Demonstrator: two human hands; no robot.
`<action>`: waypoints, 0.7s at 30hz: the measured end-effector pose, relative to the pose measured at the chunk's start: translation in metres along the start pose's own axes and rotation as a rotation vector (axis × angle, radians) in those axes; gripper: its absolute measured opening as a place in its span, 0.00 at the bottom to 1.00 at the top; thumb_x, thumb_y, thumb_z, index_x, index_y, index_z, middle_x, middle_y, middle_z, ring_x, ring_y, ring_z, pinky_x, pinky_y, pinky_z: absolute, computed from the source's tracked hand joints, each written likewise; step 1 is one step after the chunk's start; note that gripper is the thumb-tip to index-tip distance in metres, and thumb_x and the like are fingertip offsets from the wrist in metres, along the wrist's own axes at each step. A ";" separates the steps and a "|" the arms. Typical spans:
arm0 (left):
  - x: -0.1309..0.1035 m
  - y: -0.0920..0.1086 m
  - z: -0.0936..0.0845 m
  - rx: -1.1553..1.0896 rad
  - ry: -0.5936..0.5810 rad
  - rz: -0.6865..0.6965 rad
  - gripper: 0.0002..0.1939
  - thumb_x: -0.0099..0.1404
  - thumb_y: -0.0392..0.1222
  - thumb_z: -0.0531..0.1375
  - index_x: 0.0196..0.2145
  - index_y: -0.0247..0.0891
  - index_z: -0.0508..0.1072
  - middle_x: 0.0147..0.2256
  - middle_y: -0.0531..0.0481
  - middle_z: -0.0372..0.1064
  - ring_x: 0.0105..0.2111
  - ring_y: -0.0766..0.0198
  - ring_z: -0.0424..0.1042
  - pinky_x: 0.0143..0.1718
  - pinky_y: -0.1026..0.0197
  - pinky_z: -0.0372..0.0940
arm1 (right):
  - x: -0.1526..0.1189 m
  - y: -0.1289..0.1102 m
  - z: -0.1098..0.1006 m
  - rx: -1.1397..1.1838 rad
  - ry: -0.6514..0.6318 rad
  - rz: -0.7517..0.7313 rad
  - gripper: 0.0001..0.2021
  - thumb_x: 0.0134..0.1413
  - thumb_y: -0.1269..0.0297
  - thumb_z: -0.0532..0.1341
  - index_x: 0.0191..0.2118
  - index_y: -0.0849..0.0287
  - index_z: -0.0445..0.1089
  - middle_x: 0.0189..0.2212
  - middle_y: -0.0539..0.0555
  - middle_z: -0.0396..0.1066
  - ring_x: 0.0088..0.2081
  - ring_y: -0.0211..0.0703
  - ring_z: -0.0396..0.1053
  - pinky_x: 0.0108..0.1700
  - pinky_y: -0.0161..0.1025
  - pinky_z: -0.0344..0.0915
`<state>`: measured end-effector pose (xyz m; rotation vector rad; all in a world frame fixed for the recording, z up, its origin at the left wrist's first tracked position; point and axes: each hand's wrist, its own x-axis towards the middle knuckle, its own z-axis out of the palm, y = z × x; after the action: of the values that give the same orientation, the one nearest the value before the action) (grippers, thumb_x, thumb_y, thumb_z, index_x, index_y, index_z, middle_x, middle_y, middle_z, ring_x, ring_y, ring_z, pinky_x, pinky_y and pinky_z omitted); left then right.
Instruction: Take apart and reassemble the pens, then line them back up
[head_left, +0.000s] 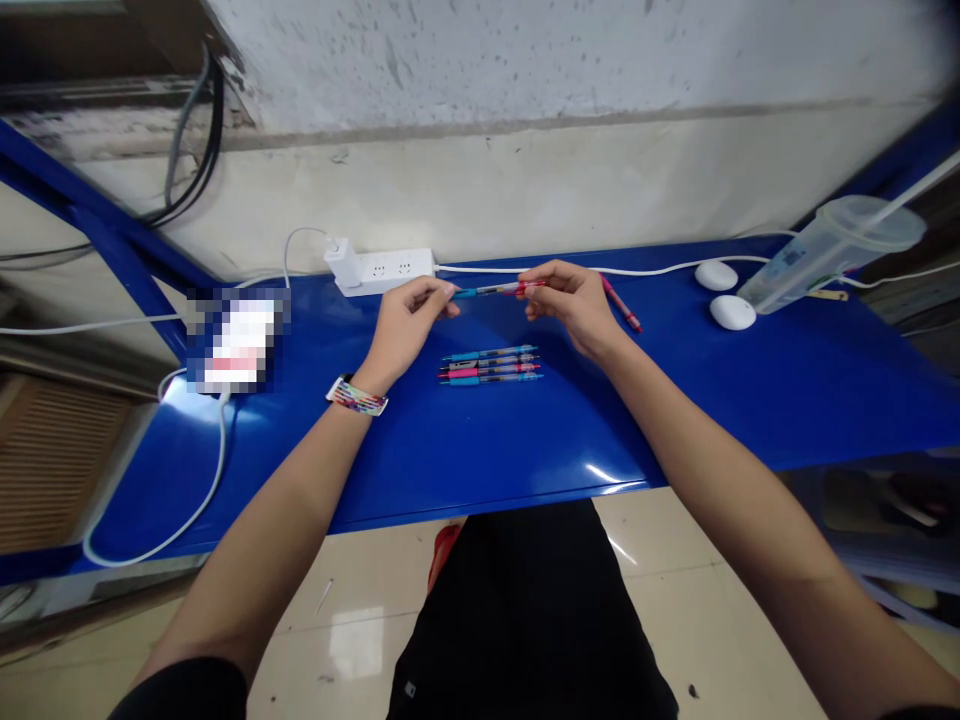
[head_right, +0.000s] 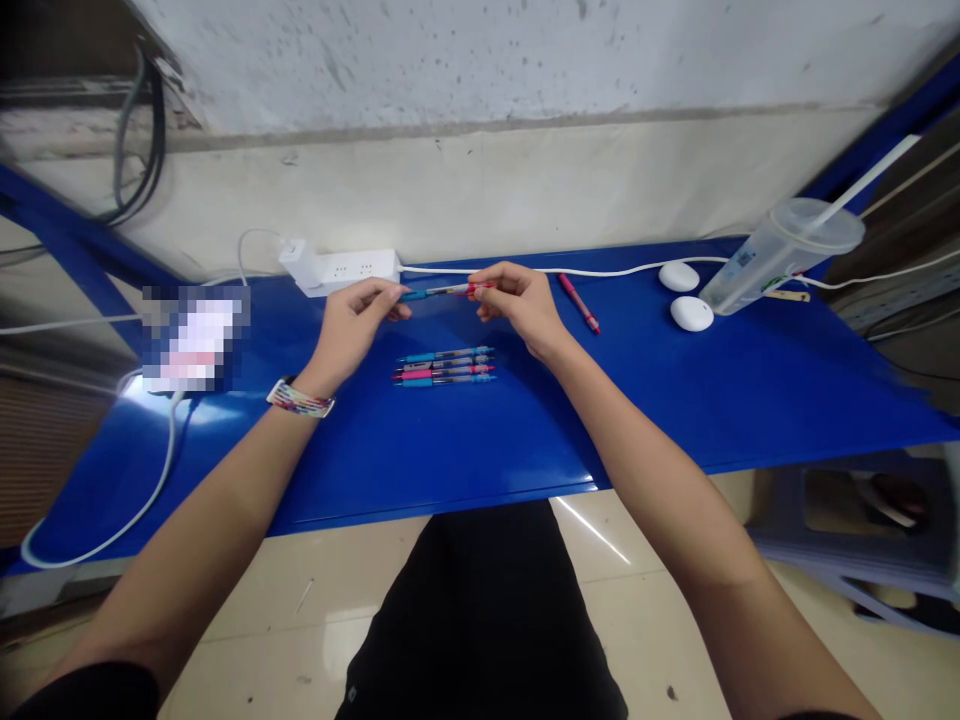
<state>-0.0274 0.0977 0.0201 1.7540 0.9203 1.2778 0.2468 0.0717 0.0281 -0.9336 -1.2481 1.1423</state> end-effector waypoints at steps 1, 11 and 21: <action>0.000 0.001 0.001 0.005 0.004 0.006 0.11 0.72 0.51 0.73 0.41 0.41 0.86 0.34 0.46 0.83 0.36 0.60 0.83 0.42 0.57 0.79 | 0.000 0.000 0.000 0.003 0.000 0.000 0.11 0.50 0.59 0.79 0.40 0.55 0.85 0.33 0.51 0.84 0.30 0.40 0.78 0.36 0.39 0.78; -0.002 0.007 0.003 0.022 0.026 0.008 0.06 0.68 0.44 0.73 0.42 0.42 0.88 0.36 0.46 0.85 0.36 0.60 0.83 0.42 0.56 0.79 | 0.000 -0.001 0.001 0.016 0.021 0.027 0.13 0.50 0.56 0.80 0.39 0.54 0.85 0.33 0.51 0.83 0.31 0.41 0.77 0.38 0.41 0.80; -0.004 0.013 0.004 0.077 0.062 0.054 0.05 0.66 0.42 0.75 0.41 0.43 0.89 0.41 0.45 0.88 0.43 0.55 0.85 0.49 0.52 0.79 | 0.000 -0.001 0.004 0.083 0.045 0.041 0.09 0.45 0.61 0.80 0.34 0.56 0.86 0.30 0.52 0.82 0.31 0.42 0.77 0.36 0.40 0.78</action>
<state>-0.0234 0.0881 0.0289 1.8184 0.9749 1.3540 0.2427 0.0707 0.0299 -0.9210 -1.1413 1.1903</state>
